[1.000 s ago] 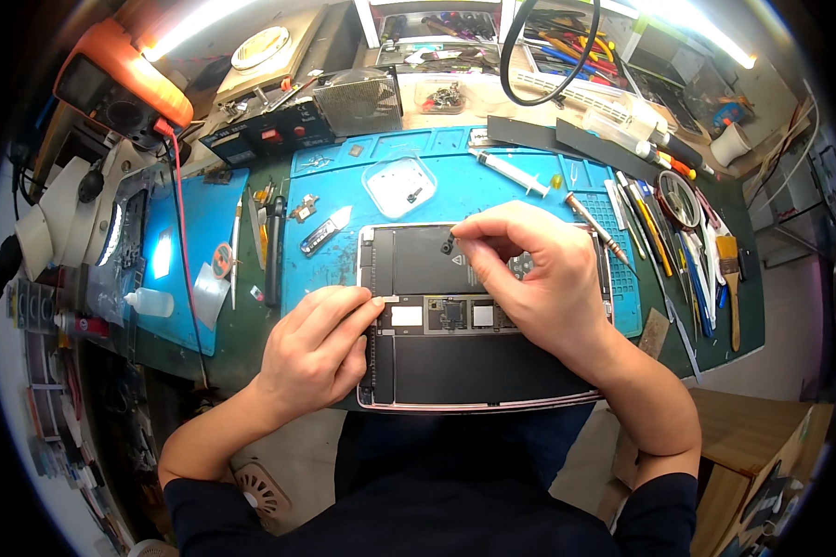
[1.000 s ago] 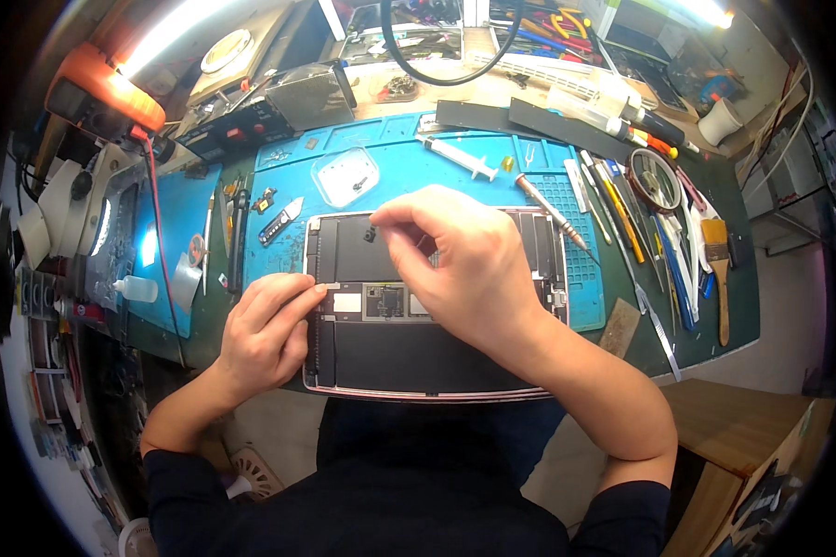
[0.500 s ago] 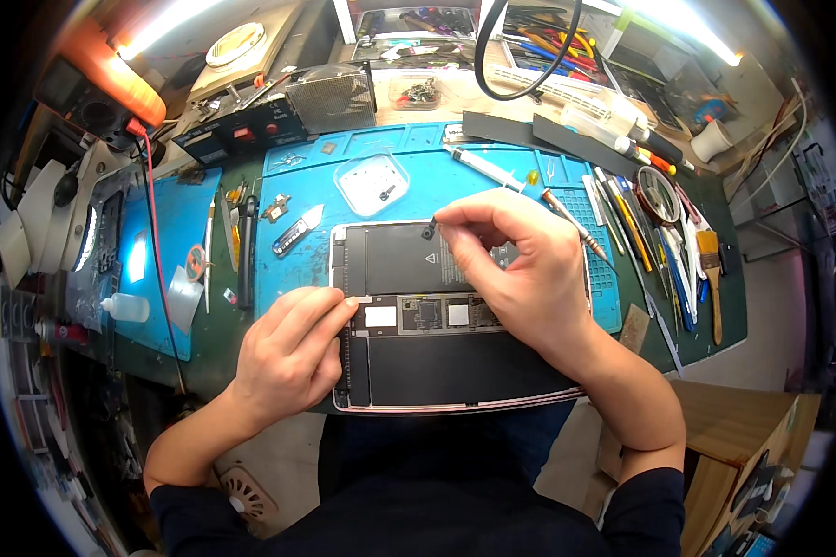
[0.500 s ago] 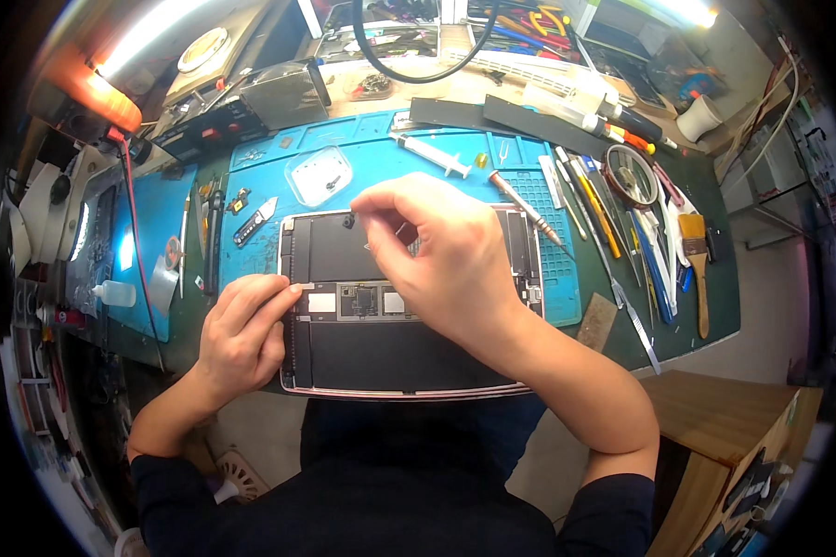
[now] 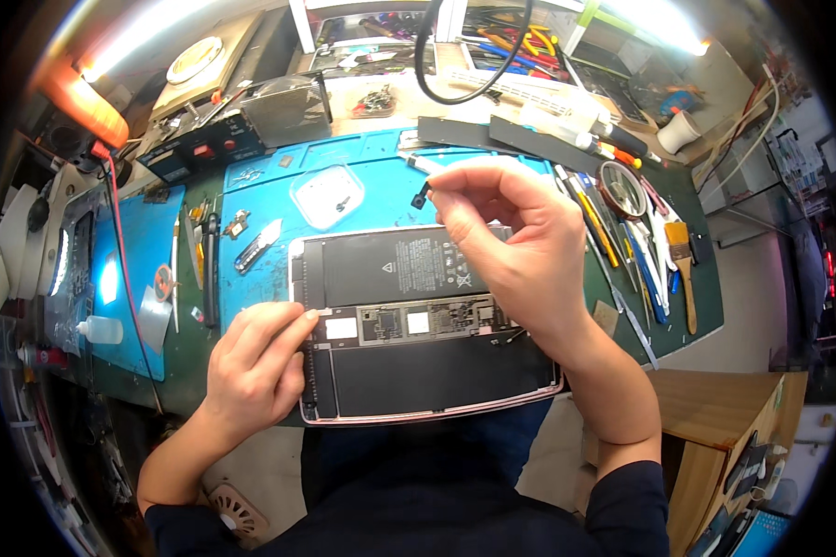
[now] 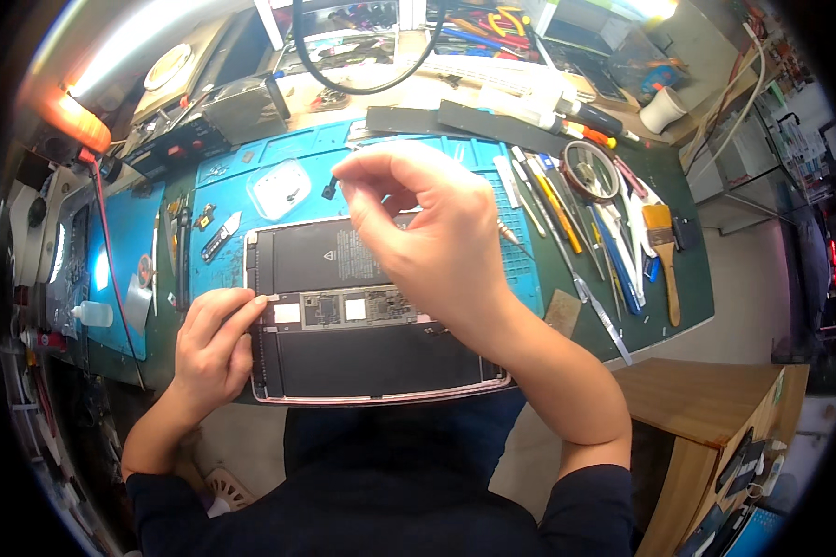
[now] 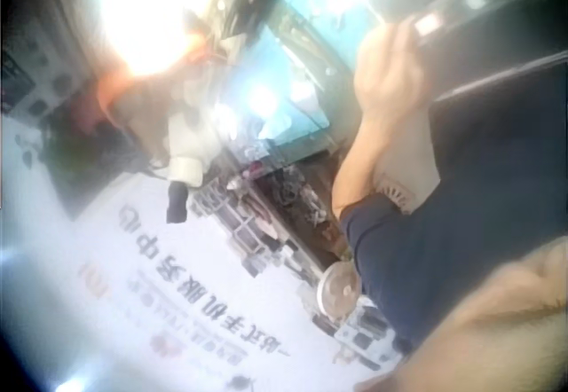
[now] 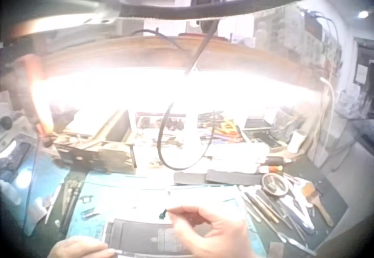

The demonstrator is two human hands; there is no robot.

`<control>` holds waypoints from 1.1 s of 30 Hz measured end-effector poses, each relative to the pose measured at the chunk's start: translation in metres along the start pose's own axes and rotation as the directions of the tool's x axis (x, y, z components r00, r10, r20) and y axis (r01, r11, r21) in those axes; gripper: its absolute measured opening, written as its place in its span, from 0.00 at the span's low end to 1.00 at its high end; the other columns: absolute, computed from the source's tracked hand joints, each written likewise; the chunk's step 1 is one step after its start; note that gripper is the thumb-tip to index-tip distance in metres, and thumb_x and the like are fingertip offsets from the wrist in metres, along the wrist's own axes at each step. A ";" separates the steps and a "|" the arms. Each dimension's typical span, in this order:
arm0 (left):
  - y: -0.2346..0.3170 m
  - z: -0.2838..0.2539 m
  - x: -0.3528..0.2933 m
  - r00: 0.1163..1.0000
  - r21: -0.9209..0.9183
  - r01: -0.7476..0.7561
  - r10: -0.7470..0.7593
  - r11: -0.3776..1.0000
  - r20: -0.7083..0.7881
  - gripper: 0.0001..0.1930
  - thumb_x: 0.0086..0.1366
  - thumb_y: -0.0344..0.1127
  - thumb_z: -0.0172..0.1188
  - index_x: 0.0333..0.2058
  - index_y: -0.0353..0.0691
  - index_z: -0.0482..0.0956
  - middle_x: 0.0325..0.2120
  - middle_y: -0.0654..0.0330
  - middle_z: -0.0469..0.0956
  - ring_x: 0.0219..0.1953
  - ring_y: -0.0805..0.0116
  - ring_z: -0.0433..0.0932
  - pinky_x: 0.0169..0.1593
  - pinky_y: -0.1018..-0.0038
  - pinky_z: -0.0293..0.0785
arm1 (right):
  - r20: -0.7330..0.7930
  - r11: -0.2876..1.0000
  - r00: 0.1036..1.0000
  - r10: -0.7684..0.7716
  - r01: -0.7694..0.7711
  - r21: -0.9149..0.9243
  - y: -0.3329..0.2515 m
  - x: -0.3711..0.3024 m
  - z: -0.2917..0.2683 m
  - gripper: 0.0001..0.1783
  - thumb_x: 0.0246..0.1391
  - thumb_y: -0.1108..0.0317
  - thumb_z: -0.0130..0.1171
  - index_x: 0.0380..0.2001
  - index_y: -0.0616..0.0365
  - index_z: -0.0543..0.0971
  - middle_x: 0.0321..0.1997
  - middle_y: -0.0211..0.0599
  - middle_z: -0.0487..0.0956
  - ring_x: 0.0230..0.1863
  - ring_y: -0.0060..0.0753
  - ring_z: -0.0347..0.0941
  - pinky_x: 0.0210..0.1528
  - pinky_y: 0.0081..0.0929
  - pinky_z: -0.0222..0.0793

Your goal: The person disassembles a pink tablet, removes the battery, and compares it with a silver tablet. They then reassemble the pink tablet, securing internal components and closing the back cover.

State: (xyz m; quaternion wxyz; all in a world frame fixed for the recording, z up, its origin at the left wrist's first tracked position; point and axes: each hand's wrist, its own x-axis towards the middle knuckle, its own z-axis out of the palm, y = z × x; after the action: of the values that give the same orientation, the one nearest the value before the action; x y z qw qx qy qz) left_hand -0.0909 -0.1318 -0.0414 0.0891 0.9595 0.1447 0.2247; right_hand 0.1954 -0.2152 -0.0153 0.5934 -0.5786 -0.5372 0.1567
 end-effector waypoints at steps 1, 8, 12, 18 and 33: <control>-0.001 0.000 0.000 1.000 -0.009 0.003 -0.003 1.000 -0.006 0.25 0.51 0.21 0.62 0.52 0.31 0.83 0.49 0.50 0.80 0.50 0.49 0.81 0.54 0.59 0.80 | 0.000 1.000 1.000 -0.002 0.002 0.006 0.001 0.001 -0.001 0.08 0.64 0.77 0.66 0.45 0.64 0.87 0.38 0.32 0.87 0.39 0.17 0.83 0.45 0.18 0.79; -0.004 -0.002 -0.001 0.994 -0.009 -0.018 0.017 1.000 -0.111 0.21 0.58 0.21 0.61 0.51 0.30 0.83 0.46 0.49 0.82 0.47 0.47 0.82 0.53 0.57 0.80 | 0.030 0.996 0.995 0.094 -0.094 -0.011 -0.013 0.021 -0.012 0.09 0.65 0.76 0.65 0.46 0.65 0.87 0.39 0.33 0.88 0.41 0.18 0.83 0.46 0.19 0.79; -0.001 -0.011 0.009 0.977 -0.061 0.019 -0.032 0.998 -0.210 0.20 0.59 0.19 0.62 0.52 0.29 0.82 0.43 0.49 0.83 0.45 0.48 0.82 0.54 0.59 0.80 | 0.061 0.999 0.997 0.047 -0.047 -0.003 0.002 0.018 -0.012 0.10 0.64 0.76 0.65 0.47 0.65 0.87 0.39 0.33 0.88 0.42 0.19 0.83 0.48 0.20 0.79; 0.002 -0.009 0.045 0.872 -0.772 0.410 -0.456 0.486 0.176 0.23 0.69 0.21 0.63 0.63 0.33 0.76 0.47 0.54 0.83 0.48 0.67 0.84 0.52 0.72 0.83 | 0.165 0.998 0.986 -0.031 0.038 -0.041 0.011 -0.001 0.001 0.07 0.61 0.75 0.67 0.41 0.61 0.88 0.38 0.38 0.88 0.34 0.26 0.83 0.38 0.24 0.79; 0.013 0.028 0.055 0.896 -0.865 0.331 -0.412 0.376 0.163 0.17 0.70 0.20 0.65 0.56 0.32 0.79 0.45 0.58 0.84 0.45 0.72 0.87 0.44 0.78 0.85 | 0.305 0.988 0.944 -0.127 0.148 -0.043 0.002 -0.014 0.019 0.09 0.56 0.80 0.69 0.40 0.60 0.87 0.38 0.38 0.87 0.34 0.31 0.85 0.38 0.26 0.80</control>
State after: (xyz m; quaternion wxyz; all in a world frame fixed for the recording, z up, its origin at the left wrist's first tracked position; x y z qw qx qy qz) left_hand -0.0276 -0.1298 -0.0401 0.6091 0.7081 0.2237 0.2784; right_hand 0.1762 -0.2159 -0.0282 0.4946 -0.5281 -0.6654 0.1837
